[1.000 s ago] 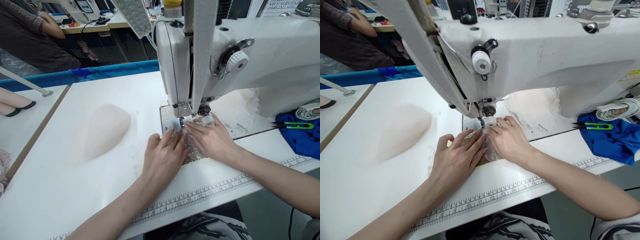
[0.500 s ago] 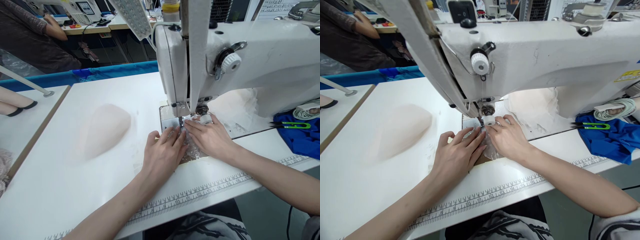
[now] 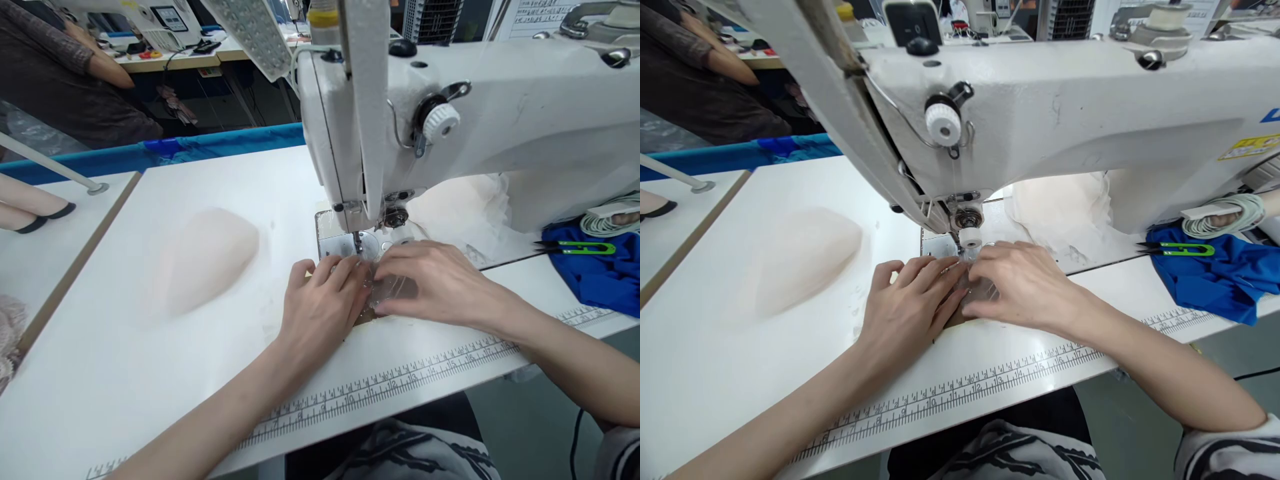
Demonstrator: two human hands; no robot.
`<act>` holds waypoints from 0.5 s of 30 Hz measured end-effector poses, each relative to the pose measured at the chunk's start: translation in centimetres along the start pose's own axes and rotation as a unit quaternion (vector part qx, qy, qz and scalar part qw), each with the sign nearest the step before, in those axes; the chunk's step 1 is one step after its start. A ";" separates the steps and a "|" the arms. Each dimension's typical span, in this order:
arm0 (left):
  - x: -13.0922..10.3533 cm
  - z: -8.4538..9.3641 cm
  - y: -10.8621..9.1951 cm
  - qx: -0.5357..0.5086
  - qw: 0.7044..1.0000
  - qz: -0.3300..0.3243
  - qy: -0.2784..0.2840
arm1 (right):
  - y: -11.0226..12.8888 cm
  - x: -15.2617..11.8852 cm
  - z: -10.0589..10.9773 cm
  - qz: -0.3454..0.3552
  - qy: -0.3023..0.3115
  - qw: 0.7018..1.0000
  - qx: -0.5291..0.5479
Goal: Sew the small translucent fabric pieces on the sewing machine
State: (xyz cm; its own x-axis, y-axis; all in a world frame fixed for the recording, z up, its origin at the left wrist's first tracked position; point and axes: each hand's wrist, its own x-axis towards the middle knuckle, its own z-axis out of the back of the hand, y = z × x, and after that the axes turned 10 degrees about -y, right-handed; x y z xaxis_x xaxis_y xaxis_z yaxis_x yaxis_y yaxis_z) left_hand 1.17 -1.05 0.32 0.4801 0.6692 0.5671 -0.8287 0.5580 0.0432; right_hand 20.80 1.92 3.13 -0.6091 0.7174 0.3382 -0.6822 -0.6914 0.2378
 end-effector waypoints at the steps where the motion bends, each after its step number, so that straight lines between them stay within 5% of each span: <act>1: 0.2 0.1 0.1 -0.015 1.000 0.000 0.013 | 0.1 -0.1 0.4 -0.010 0.031 0.999 0.014; 4: 1.0 0.4 0.8 -0.076 0.995 -0.001 0.070 | 0.2 -0.3 1.0 -0.033 0.066 0.997 0.023; 8: 1.9 0.3 1.7 -0.131 0.984 -0.004 0.123 | 0.1 -0.2 0.8 -0.088 0.029 0.993 0.079; 15: 2.5 -1.1 1.6 -0.169 0.978 0.097 0.076 | -0.6 0.3 -0.4 -0.092 -0.034 0.993 0.071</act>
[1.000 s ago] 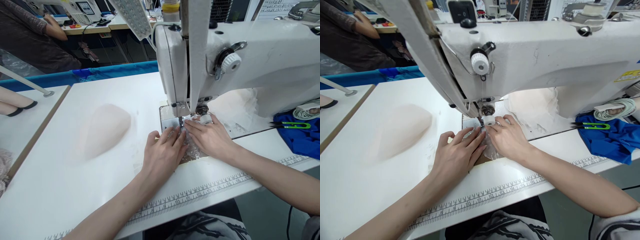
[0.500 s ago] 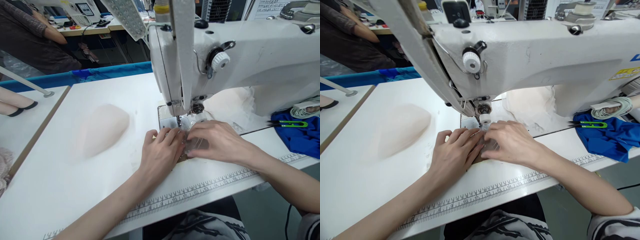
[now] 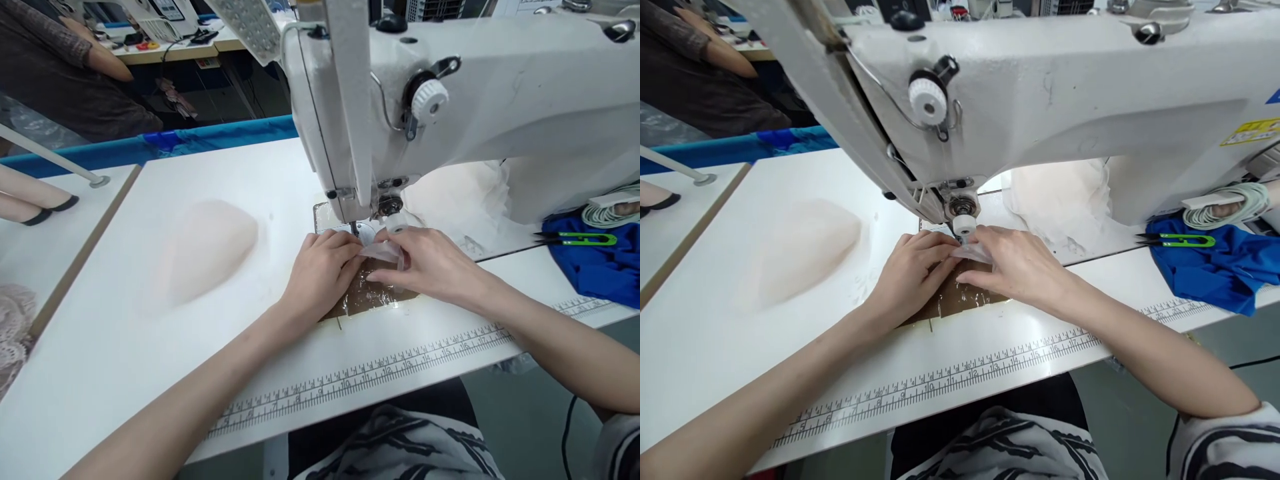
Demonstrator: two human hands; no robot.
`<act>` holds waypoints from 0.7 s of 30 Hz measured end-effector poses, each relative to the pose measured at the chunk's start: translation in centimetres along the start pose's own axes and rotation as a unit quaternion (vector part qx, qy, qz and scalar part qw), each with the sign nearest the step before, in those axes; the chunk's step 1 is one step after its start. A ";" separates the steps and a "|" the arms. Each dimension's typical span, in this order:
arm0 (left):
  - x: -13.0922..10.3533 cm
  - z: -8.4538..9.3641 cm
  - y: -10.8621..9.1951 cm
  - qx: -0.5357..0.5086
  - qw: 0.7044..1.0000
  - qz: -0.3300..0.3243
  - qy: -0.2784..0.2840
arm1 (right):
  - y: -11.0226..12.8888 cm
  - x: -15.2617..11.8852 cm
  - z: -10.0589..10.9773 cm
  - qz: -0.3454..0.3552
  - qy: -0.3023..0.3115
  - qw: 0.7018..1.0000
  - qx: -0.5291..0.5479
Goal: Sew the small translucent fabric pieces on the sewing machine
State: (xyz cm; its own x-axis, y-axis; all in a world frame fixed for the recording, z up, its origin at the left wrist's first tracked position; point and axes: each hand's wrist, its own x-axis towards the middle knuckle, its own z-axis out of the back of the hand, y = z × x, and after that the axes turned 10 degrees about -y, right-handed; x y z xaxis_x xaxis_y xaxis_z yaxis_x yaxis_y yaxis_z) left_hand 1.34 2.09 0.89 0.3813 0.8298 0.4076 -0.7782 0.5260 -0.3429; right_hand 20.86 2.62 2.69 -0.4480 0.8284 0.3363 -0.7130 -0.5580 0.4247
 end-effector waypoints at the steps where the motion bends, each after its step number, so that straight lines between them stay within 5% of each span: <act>1: 0.1 0.1 0.1 -0.015 1.000 0.012 0.004 | -0.2 0.0 -0.2 0.012 -0.012 1.000 -0.021; 10: 0.8 2.5 0.8 -0.193 0.975 0.085 0.066 | -0.5 0.0 -1.7 0.059 -0.102 0.993 0.006; 21: -1.0 1.3 2.2 -0.047 0.995 -0.085 0.005 | -0.8 -0.1 -2.6 0.093 -0.125 0.987 -0.047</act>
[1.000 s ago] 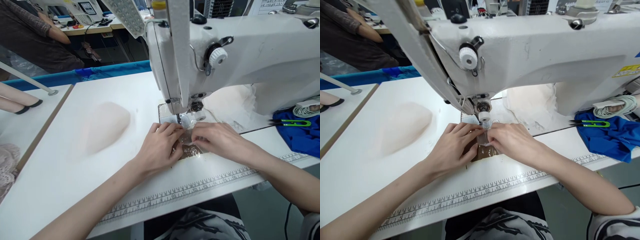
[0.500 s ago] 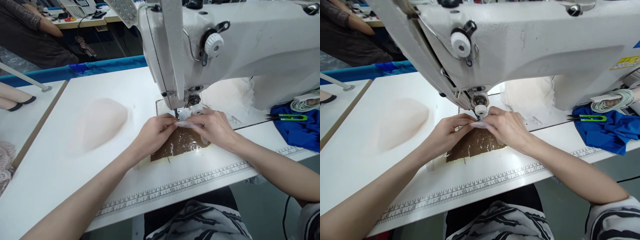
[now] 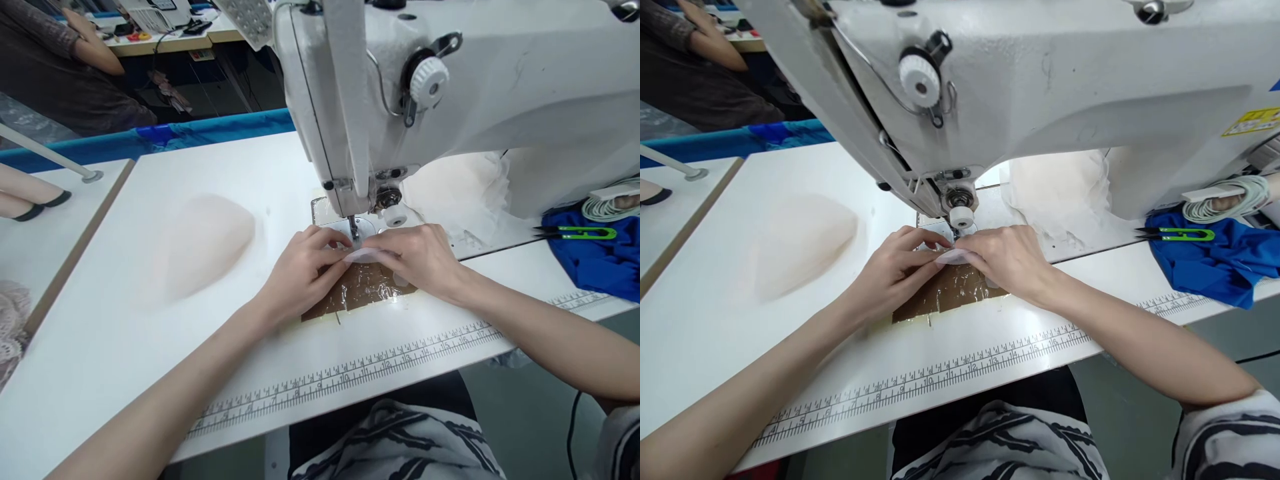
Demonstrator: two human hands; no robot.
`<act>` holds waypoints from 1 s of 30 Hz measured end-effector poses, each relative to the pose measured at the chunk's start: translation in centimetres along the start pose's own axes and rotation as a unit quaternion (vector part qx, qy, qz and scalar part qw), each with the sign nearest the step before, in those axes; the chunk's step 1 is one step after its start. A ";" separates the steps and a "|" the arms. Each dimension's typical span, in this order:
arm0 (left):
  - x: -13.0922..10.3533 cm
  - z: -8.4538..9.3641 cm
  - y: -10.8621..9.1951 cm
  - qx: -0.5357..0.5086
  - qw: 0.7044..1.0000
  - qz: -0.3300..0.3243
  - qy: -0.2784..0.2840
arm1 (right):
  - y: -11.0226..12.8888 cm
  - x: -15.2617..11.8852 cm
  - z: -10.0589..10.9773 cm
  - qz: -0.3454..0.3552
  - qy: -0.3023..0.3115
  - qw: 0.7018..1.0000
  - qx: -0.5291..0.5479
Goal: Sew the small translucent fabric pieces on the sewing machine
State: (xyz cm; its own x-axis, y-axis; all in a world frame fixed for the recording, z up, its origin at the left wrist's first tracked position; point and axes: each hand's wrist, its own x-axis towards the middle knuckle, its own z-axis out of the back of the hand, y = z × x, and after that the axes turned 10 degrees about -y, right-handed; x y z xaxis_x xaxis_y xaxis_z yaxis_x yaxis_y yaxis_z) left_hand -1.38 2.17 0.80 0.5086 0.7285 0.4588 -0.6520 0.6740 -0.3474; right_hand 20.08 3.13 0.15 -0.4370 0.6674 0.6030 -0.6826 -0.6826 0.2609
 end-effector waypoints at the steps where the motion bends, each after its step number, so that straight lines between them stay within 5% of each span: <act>1: -0.2 -0.1 -0.1 0.025 0.999 -0.018 -0.008 | 0.1 0.0 0.1 0.010 0.007 1.000 -0.005; 8: -1.6 -0.3 -2.0 0.221 0.962 -0.149 -0.066 | 0.6 0.0 1.0 0.156 -0.011 0.985 -0.071; 30: -1.6 -0.4 -2.1 0.218 0.969 -0.111 -0.043 | 0.7 -0.2 0.5 0.140 0.017 0.989 -0.047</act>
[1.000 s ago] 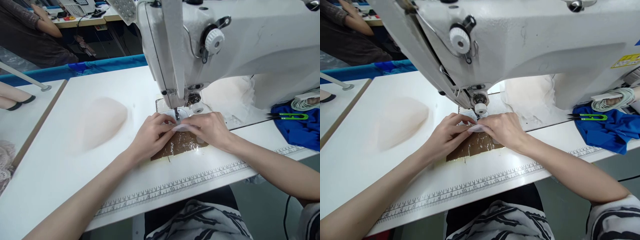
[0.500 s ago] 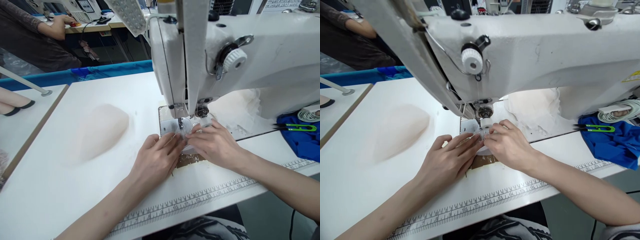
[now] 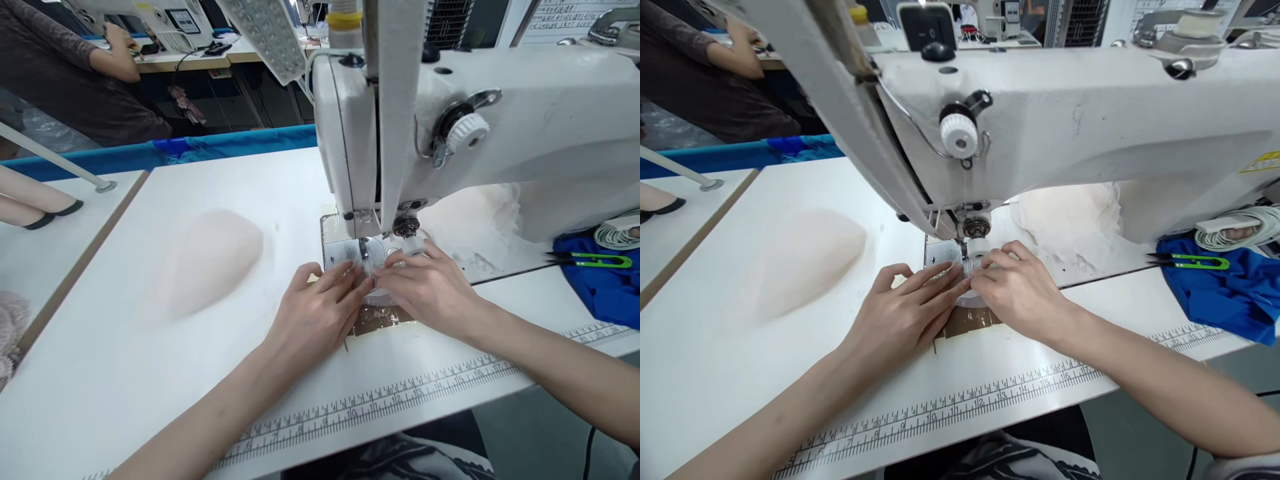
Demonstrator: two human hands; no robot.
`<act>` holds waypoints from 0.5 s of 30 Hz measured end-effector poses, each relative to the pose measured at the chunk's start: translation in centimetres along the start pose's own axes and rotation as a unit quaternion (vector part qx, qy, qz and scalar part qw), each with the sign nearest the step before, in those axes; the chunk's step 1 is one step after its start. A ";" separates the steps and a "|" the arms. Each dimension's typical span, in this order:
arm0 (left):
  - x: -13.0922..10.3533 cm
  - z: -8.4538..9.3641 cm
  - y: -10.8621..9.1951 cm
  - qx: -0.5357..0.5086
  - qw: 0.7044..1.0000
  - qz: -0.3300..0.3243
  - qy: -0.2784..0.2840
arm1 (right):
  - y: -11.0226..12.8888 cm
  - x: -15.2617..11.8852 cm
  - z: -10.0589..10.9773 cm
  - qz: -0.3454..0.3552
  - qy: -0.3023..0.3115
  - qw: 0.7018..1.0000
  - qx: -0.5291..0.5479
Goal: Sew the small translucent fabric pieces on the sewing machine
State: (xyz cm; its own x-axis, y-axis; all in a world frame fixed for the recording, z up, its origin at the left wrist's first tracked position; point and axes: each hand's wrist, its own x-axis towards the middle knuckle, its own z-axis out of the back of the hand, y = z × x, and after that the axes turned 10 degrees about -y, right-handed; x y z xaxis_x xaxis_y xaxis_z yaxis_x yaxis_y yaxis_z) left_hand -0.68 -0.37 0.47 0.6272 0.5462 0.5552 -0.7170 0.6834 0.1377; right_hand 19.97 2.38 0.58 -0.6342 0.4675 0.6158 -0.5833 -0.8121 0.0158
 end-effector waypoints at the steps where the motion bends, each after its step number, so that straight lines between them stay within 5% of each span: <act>1: 0.0 -0.1 0.1 0.001 1.000 0.001 0.001 | 0.0 0.0 0.0 0.000 -0.001 1.000 -0.002; 15: 0.5 -1.2 1.5 0.022 1.000 0.009 0.007 | -0.7 0.3 -1.3 -0.035 0.007 0.998 -0.049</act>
State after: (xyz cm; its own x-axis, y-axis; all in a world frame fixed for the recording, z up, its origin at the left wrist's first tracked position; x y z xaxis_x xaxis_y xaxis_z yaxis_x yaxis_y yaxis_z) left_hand -1.05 1.47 -0.02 0.6181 0.5653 0.5463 -0.7408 0.6514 0.1640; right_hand 19.55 3.58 -0.23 -0.5970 0.5275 0.6044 -0.6731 -0.7393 -0.0198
